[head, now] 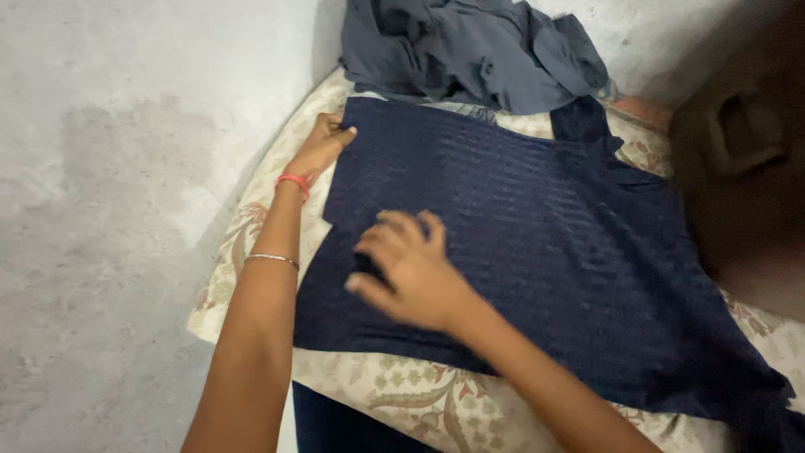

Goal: The person folds a dark blue long-sleeved top on a bed. They smooth the fabric, fold the sleeves inward, fold the bottom up, and then fold the garment in half to create a neat rectangle.

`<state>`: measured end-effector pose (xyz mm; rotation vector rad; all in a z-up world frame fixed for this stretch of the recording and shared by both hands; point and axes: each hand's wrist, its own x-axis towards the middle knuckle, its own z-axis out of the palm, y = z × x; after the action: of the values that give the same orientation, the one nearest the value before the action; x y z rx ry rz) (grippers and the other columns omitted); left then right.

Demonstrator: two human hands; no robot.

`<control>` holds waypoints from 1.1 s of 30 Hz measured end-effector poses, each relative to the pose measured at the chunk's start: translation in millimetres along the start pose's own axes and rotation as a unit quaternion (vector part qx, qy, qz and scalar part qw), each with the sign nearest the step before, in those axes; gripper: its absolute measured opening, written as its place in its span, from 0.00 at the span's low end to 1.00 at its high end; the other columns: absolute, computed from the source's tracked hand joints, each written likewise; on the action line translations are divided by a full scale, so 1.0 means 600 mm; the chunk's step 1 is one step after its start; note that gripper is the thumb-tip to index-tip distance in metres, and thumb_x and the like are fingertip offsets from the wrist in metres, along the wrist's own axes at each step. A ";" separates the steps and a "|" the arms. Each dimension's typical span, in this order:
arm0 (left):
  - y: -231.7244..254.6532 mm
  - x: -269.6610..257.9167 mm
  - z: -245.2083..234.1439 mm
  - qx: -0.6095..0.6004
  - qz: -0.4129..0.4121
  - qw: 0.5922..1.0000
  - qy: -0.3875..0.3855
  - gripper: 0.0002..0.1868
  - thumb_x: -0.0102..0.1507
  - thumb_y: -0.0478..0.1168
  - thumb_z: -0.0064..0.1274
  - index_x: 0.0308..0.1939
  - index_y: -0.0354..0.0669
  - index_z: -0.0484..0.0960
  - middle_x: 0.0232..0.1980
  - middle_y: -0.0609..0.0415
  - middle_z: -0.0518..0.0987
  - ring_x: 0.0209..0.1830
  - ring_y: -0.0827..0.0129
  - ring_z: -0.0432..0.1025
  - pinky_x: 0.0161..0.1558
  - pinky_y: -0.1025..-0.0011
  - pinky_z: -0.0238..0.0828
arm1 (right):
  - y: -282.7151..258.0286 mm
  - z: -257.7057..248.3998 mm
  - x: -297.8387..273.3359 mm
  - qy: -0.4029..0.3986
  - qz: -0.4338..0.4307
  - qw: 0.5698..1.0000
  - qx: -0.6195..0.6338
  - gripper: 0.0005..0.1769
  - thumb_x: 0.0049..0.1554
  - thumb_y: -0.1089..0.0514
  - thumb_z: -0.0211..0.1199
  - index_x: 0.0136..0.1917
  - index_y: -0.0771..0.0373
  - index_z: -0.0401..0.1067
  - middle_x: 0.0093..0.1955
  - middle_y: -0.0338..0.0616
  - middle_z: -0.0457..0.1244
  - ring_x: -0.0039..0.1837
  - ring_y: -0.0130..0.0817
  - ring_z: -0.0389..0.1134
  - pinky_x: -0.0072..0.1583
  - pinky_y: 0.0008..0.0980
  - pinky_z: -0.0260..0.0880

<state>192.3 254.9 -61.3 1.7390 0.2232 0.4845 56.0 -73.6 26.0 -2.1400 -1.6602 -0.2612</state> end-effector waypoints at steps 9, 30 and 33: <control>-0.036 0.031 -0.011 0.050 -0.001 0.998 -0.026 0.29 0.67 0.43 0.54 0.66 0.29 0.64 0.63 0.39 0.73 0.64 0.60 0.69 0.65 0.66 0.65 | -0.079 0.096 -0.011 -0.030 -0.076 0.997 0.010 0.25 0.65 0.53 0.55 0.71 0.67 0.68 0.76 0.56 0.59 0.80 0.53 0.55 0.75 0.66 0.48; 0.033 -0.034 0.047 0.357 0.116 0.920 0.116 0.33 0.60 0.32 0.58 0.66 0.22 0.62 0.67 0.25 0.66 0.69 0.35 0.61 0.68 0.50 0.61 | 0.132 -0.051 -0.125 0.053 0.155 0.973 0.162 0.19 0.67 0.53 0.52 0.65 0.66 0.69 0.67 0.55 0.64 0.71 0.51 0.65 0.71 0.42 0.62; 0.108 -0.113 0.136 0.480 0.180 0.848 0.134 0.48 0.61 0.45 0.61 0.74 0.19 0.52 0.76 0.20 0.50 0.77 0.29 0.42 0.72 0.41 0.45 | 0.209 -0.085 -0.205 0.027 0.219 0.974 0.060 0.26 0.68 0.47 0.49 0.72 0.64 0.63 0.76 0.57 0.57 0.79 0.55 0.53 0.76 0.46 0.52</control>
<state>160.1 140.4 -24.9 2.7200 0.3802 1.0112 148.0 -229.1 -3.3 -2.3103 -1.1028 -0.0814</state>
